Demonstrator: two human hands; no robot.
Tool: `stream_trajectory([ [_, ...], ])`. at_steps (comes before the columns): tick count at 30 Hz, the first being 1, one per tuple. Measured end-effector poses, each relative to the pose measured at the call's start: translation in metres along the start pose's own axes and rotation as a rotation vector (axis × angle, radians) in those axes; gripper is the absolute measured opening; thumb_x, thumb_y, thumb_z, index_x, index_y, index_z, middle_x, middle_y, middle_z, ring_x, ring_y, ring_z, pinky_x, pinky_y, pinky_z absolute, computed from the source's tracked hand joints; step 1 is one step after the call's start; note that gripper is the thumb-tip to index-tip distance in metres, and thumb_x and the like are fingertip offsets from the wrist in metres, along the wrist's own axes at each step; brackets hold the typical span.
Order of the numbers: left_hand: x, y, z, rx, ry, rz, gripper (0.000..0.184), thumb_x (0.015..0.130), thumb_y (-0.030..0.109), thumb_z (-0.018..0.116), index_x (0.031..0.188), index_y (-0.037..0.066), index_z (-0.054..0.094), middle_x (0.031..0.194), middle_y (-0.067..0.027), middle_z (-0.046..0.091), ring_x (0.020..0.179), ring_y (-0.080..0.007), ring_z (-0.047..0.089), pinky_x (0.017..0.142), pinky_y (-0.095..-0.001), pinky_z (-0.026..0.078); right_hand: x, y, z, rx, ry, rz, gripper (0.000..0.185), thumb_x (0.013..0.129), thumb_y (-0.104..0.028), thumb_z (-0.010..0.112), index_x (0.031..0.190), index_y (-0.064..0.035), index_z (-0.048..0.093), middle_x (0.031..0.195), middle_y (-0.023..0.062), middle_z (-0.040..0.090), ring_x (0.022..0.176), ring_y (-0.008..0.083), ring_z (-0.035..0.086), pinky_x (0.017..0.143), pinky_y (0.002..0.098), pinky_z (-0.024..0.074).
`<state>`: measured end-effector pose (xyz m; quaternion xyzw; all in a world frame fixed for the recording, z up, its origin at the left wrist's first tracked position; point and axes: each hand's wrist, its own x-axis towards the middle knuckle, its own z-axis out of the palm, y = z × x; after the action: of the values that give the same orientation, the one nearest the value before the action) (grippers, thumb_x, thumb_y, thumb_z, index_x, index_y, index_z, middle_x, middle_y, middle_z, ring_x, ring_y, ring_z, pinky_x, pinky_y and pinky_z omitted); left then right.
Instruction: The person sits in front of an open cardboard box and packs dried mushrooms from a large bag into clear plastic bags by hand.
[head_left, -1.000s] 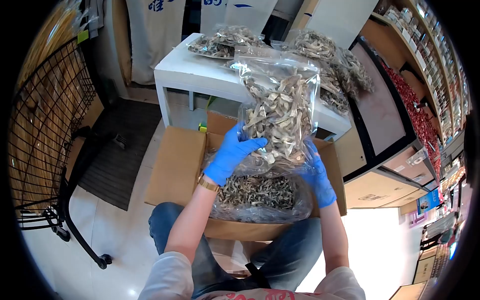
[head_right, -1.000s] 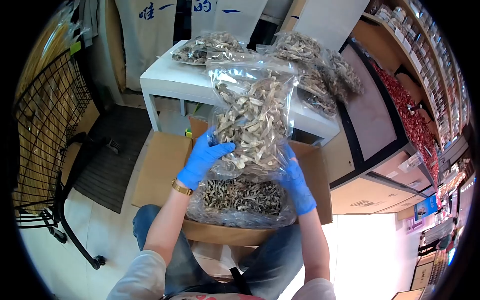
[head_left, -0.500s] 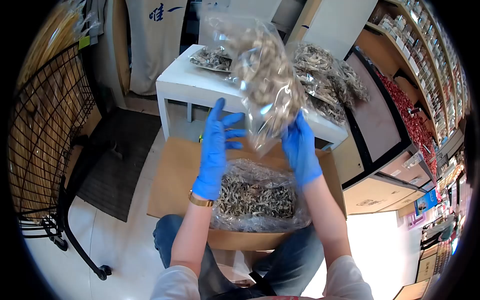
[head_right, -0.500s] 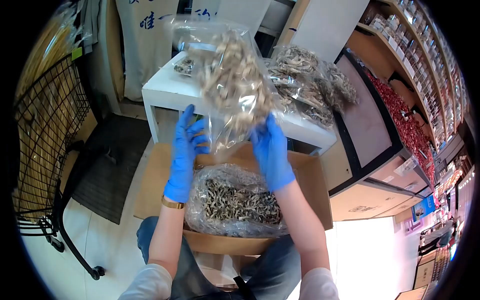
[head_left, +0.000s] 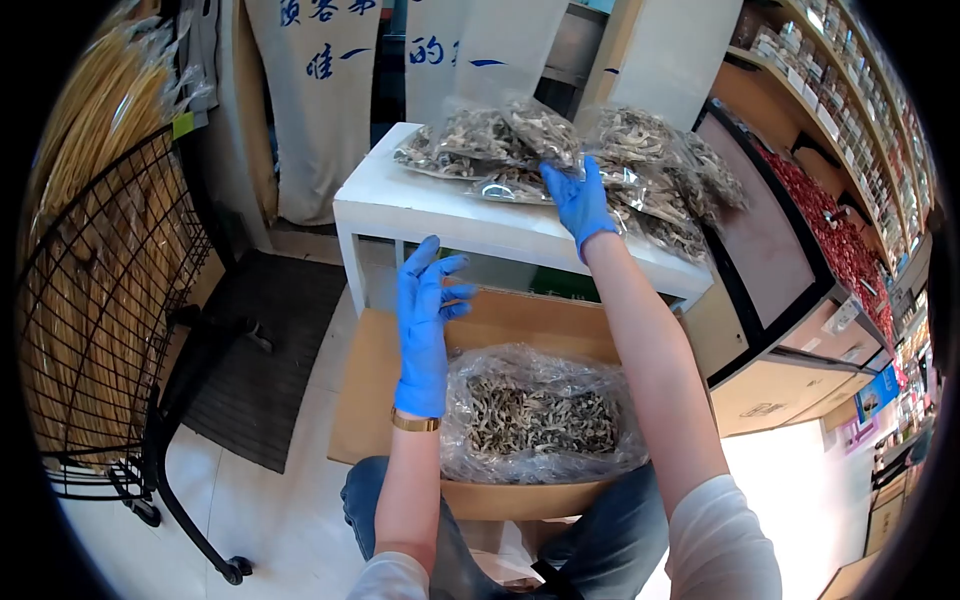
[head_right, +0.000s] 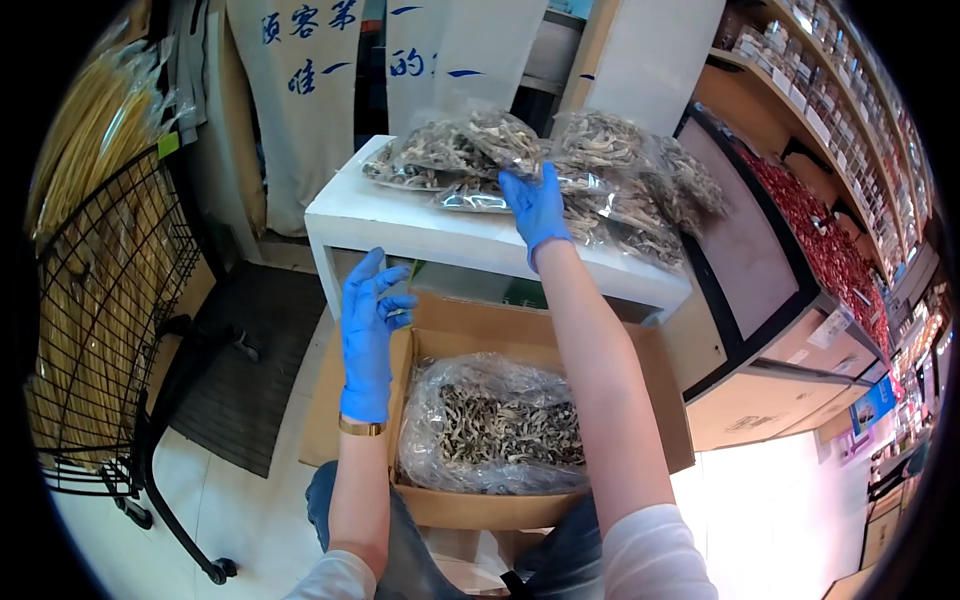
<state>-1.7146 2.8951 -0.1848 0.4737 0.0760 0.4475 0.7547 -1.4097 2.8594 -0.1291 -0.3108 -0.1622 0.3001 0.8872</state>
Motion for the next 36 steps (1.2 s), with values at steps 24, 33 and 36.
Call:
stream_trajectory([
  [24, 0.095, -0.183, -0.123, 0.651, 0.15, 0.064, 0.026, 0.092, 0.008, 0.046, 0.114, 0.001, 0.058, 0.111, -0.0087, 0.061, 0.105, -0.0204, 0.056, 0.094, -0.0314, 0.041, -0.224, 0.003, -0.227, -2.264, -0.342, -0.178, 0.037, 0.08, -0.019, 0.064, 0.117, -0.0179, 0.061, 0.112, 0.0086, 0.061, 0.106, 0.0297, 0.056, 0.09, 0.0401, 0.0475],
  [33, 0.182, -0.275, -0.206, 1.584, -0.998, 0.405, 0.064, 0.08, 0.025, 0.064, 0.135, 0.002, 0.041, 0.139, -0.0155, 0.042, 0.13, -0.0337, 0.035, 0.111, -0.0407, 0.023, -0.182, 0.014, -0.25, -1.934, -0.268, -0.575, 0.016, 0.083, -0.027, 0.06, 0.094, -0.0175, 0.066, 0.093, 0.0076, 0.064, 0.089, 0.0277, 0.06, 0.072, 0.0401, 0.0511],
  [36, 0.204, -0.272, -0.205, 1.492, -1.091, 0.067, 0.063, 0.083, 0.027, 0.062, 0.136, 0.002, 0.041, 0.14, -0.0164, 0.042, 0.132, -0.0335, 0.035, 0.112, -0.0416, 0.023, -0.149, -0.001, -0.234, -2.221, -0.271, -0.364, 0.022, 0.081, -0.031, 0.063, 0.093, -0.0122, 0.064, 0.094, 0.0088, 0.062, 0.088, 0.0276, 0.059, 0.081, 0.0406, 0.0447],
])
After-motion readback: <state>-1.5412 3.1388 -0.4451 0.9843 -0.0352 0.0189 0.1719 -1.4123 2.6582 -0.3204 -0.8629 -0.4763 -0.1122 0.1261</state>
